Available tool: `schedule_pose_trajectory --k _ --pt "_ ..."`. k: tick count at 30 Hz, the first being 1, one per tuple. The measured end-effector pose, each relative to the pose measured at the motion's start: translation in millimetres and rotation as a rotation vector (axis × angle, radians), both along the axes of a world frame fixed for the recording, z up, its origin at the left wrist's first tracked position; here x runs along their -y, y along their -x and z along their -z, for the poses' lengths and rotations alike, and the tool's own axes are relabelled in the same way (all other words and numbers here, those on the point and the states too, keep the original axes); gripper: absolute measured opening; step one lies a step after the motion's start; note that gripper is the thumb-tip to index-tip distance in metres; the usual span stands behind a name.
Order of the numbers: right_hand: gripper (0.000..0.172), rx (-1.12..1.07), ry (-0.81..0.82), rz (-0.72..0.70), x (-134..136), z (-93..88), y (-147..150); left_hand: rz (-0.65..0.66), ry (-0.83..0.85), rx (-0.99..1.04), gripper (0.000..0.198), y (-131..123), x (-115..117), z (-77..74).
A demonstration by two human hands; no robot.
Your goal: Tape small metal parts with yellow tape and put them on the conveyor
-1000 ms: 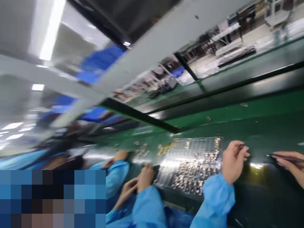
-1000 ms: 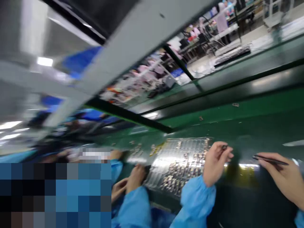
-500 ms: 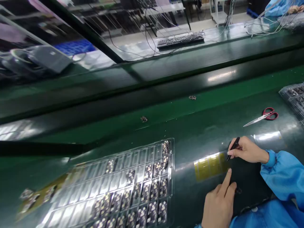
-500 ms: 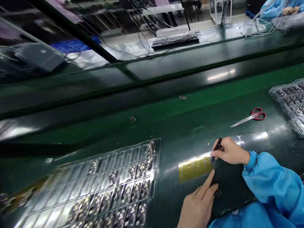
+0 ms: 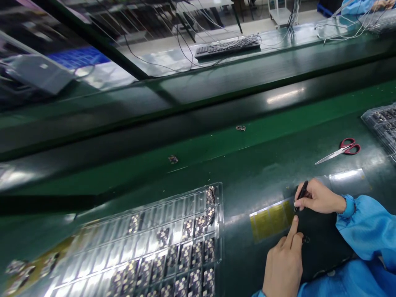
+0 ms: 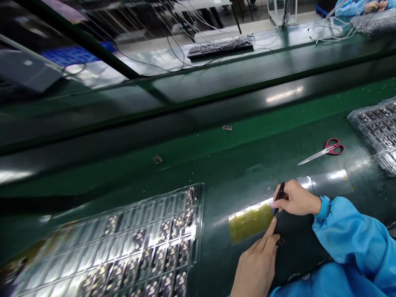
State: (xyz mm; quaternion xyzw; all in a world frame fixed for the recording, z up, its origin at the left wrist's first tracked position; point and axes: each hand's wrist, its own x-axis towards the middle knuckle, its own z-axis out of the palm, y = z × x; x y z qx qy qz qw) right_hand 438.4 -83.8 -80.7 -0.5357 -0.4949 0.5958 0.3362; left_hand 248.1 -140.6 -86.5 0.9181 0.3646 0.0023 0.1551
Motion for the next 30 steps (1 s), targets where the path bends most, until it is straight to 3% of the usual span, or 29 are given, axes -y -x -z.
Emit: schedule_pose_trajectory --k 12,15,18,22,24,27,30 --pt "0.026 -0.205 0.112 0.146 0 -0.8 -3 -0.086 0.166 0.16 0.029 3 -2 -4.5" --pt "0.028 -0.254 0.088 0.279 -3 1.1 -5 -0.272 0.276 0.376 0.025 9 -8 -10.4" --pt "0.03 -0.317 0.05 0.471 -7 4.7 -8 -0.622 0.42 0.627 0.018 16 -24 -13.6" --pt "0.031 -0.453 0.025 0.638 -10 6.0 -8 -0.997 0.712 0.927 0.036 10 -50 -8.7" --pt "0.03 -0.504 0.016 0.676 -9 5.4 -3 -1.043 0.891 1.05 0.043 -2 -62 -6.3" --pt "0.028 -0.507 -0.003 0.716 -5 5.8 7 -1.006 1.153 1.159 0.038 -21 -73 -4.7" --pt "0.028 -0.438 -0.026 0.733 -2 9.3 17 -0.98 1.286 1.203 0.036 -31 -77 -2.1"
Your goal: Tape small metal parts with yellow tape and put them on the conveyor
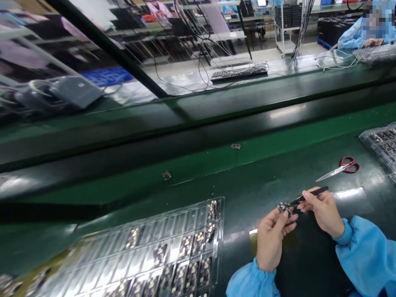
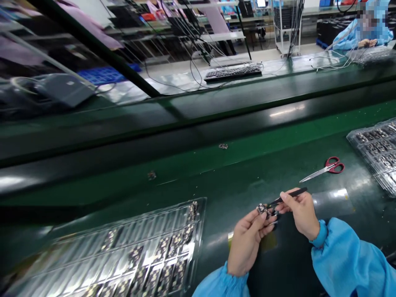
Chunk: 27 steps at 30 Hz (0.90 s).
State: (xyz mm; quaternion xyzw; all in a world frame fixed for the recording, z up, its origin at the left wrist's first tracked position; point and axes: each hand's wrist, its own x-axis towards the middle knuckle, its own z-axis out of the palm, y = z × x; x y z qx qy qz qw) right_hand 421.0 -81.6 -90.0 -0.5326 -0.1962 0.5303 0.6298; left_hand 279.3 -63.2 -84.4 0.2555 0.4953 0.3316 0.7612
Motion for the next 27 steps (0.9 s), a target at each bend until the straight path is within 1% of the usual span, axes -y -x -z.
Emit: schedule_pose_trajectory --k 5,10,17,27 --pt "0.027 0.163 -0.009 -0.027 3 7.5 10 0.007 -0.019 0.011 0.037 0 3 5.4" --pt "0.027 0.244 -0.021 -0.046 4 6.4 12 0.034 -0.048 -0.002 0.036 0 4 6.4" --pt "0.032 0.259 0.006 -0.077 3 1.7 13 0.039 -0.052 -0.028 0.038 -1 5 6.3" --pt "0.027 0.267 0.005 -0.085 3 0.5 14 0.037 -0.069 -0.036 0.037 -1 5 6.7"
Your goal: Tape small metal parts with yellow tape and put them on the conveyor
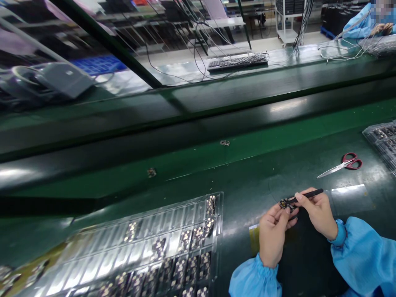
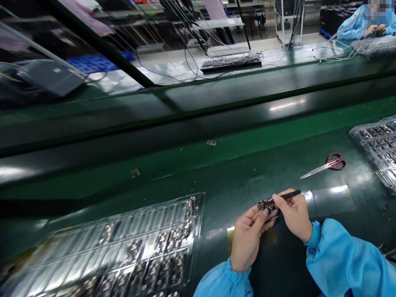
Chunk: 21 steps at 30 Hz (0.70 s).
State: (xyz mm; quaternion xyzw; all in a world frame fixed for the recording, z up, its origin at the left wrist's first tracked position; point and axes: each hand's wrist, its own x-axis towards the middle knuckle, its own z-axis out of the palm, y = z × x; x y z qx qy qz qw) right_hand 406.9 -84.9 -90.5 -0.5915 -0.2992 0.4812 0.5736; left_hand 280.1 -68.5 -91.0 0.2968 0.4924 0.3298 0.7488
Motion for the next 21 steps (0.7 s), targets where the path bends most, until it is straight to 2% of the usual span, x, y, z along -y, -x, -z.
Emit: schedule_pose_trajectory --k 14,16,18,21 --pt "0.018 0.116 -0.099 0.021 5 -2.3 5 -0.076 0.022 0.069 0.035 -1 2 3.5" --pt "0.012 0.218 -0.166 0.009 8 -2.2 6 -0.09 0.004 0.061 0.034 -2 3 5.6" --pt "0.005 0.383 -0.312 0.007 11 -2.6 5 -0.103 -0.018 0.053 0.034 -3 4 7.3" --pt "0.017 0.578 -0.546 0.057 13 -4.2 -1 -0.109 -0.019 0.047 0.033 0 5 7.2"
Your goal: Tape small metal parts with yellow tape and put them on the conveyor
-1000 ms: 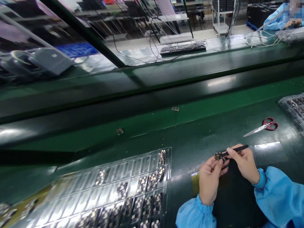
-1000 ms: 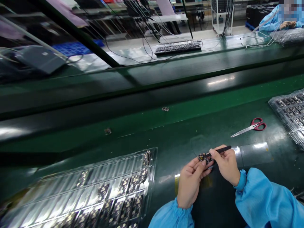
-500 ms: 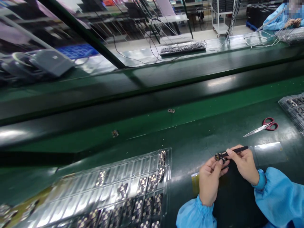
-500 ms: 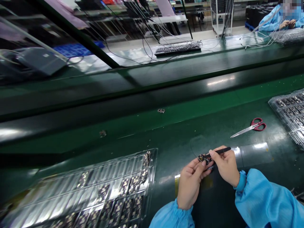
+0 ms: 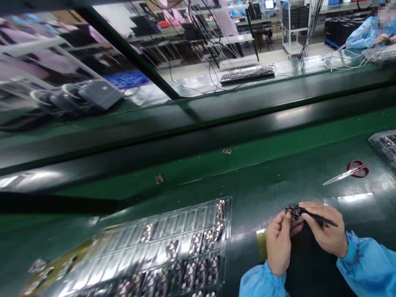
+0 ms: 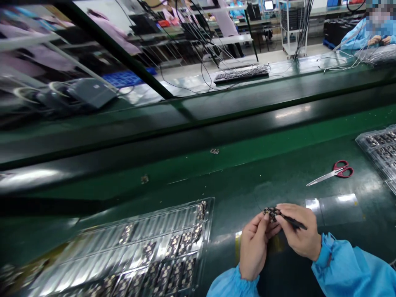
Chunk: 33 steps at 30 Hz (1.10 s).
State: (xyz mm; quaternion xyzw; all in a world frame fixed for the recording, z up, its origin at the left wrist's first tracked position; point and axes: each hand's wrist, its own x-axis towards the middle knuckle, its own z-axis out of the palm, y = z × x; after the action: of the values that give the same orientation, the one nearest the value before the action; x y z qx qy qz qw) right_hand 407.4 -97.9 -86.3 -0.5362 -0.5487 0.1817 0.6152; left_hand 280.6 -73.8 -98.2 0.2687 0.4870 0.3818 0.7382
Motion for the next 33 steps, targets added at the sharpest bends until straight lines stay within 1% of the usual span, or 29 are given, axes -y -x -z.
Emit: schedule_pose_trajectory --k 1,3,5,6,8,10,12,14,16,19,22,24,26,27,29,31,33 --pt "0.02 0.022 -0.03 0.024 0 -0.5 -3 0.0 0.009 -0.002 0.034 1 -1 -1.0" --pt "0.018 0.042 0.011 0.079 -1 -0.6 -8 0.006 0.014 -0.02 0.035 2 -9 -4.2" --pt "0.015 0.055 0.097 0.111 -2 1.9 -12 0.02 -0.03 -0.082 0.037 1 -28 -7.8" --pt "0.014 0.061 0.134 0.113 -2 4.3 -13 0.027 -0.066 -0.128 0.036 0 -43 -9.4" --pt "0.014 0.07 0.167 0.101 -2 10.8 -14 0.03 -0.142 -0.228 0.034 -3 -82 -11.4" --pt "0.014 0.076 0.165 0.081 -1 18.1 -12 0.02 -0.206 -0.327 0.031 -3 -130 -12.0" --pt "0.014 0.079 0.153 0.07 -1 24.6 -9 0.006 -0.255 -0.454 0.031 4 -177 -11.6" --pt "0.014 0.081 0.151 0.076 -1 28.9 -6 0.006 -0.293 -0.636 0.034 21 -218 -11.9" --pt "0.014 0.081 0.167 0.103 -2 30.5 -2 0.042 -0.342 -0.854 0.035 47 -248 -15.2" --pt "0.015 0.072 0.188 0.153 -4 28.0 3 0.2 -0.477 -1.14 0.033 93 -281 -25.9" --pt "0.016 0.066 0.184 0.207 -6 21.9 5 0.427 -0.604 -1.321 0.031 131 -305 -32.4" --pt "0.017 0.062 0.186 0.251 -7 18.5 6 0.563 -0.644 -1.39 0.031 147 -316 -29.1" --pt "0.017 0.058 0.195 0.275 -7 17.1 7 0.633 -0.66 -1.435 0.032 157 -322 -21.4" --pt "0.017 0.058 0.204 0.274 -7 17.3 7 0.636 -0.663 -1.453 0.031 160 -323 -17.1" --pt "0.017 0.059 0.232 0.251 -7 18.9 8 0.586 -0.659 -1.48 0.027 162 -324 -10.2" --pt "0.017 0.055 0.258 0.226 -8 21.2 9 0.477 -0.637 -1.496 0.02 160 -324 -7.8" --pt "0.017 0.039 0.267 0.207 -9 22.2 8 0.325 -0.593 -1.495 0.017 154 -322 -11.3"
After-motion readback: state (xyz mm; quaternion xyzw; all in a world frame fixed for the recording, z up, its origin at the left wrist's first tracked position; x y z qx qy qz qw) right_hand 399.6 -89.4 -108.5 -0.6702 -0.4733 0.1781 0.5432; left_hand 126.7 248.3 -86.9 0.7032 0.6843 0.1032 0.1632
